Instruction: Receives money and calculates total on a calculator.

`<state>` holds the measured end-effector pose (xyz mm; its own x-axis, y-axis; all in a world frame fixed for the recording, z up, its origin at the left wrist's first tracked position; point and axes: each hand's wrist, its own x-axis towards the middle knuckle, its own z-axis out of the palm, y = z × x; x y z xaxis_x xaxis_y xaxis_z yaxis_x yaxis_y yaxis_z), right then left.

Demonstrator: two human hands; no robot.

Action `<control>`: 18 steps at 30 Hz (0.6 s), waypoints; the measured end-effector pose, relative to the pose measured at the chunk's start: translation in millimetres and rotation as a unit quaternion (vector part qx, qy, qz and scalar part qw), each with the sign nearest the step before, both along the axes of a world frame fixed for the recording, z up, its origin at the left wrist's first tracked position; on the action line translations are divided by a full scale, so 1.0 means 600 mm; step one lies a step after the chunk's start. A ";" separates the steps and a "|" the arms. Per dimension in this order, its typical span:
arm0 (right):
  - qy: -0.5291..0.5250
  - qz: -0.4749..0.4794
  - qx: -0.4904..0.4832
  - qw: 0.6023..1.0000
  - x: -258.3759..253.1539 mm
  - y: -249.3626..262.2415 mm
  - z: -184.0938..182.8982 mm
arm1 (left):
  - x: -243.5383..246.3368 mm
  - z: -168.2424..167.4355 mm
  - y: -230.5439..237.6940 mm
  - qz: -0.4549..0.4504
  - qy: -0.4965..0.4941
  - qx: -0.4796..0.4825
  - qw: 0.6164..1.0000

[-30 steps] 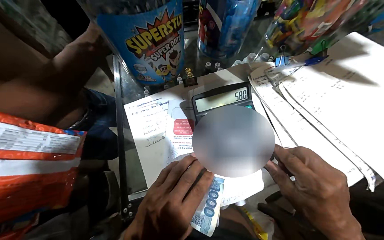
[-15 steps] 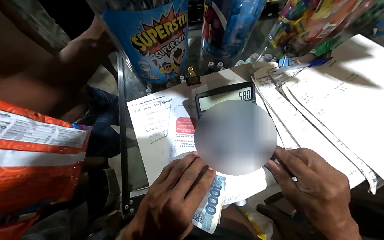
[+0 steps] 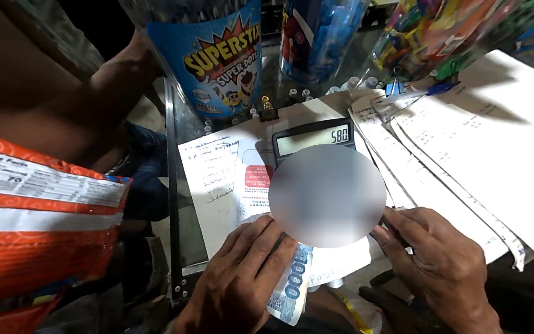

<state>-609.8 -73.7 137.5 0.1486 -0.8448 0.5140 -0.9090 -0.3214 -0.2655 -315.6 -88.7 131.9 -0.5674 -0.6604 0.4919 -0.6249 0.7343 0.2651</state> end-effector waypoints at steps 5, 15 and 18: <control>0.003 -0.003 0.005 1.000 0.001 0.000 0.001 | -0.002 -0.001 0.001 0.013 0.003 -0.005 1.000; 0.000 -0.003 0.005 1.000 0.000 0.000 0.000 | -0.001 -0.001 0.001 0.005 -0.008 -0.004 1.000; -0.003 -0.002 0.005 1.000 0.000 0.000 0.000 | 0.000 -0.001 0.001 0.002 -0.012 -0.003 1.000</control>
<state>-610.0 -73.7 137.7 0.1431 -0.8499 0.5071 -0.9084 -0.3162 -0.2735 -315.6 -88.2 131.4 -0.5765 -0.6594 0.4825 -0.6332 0.7338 0.2462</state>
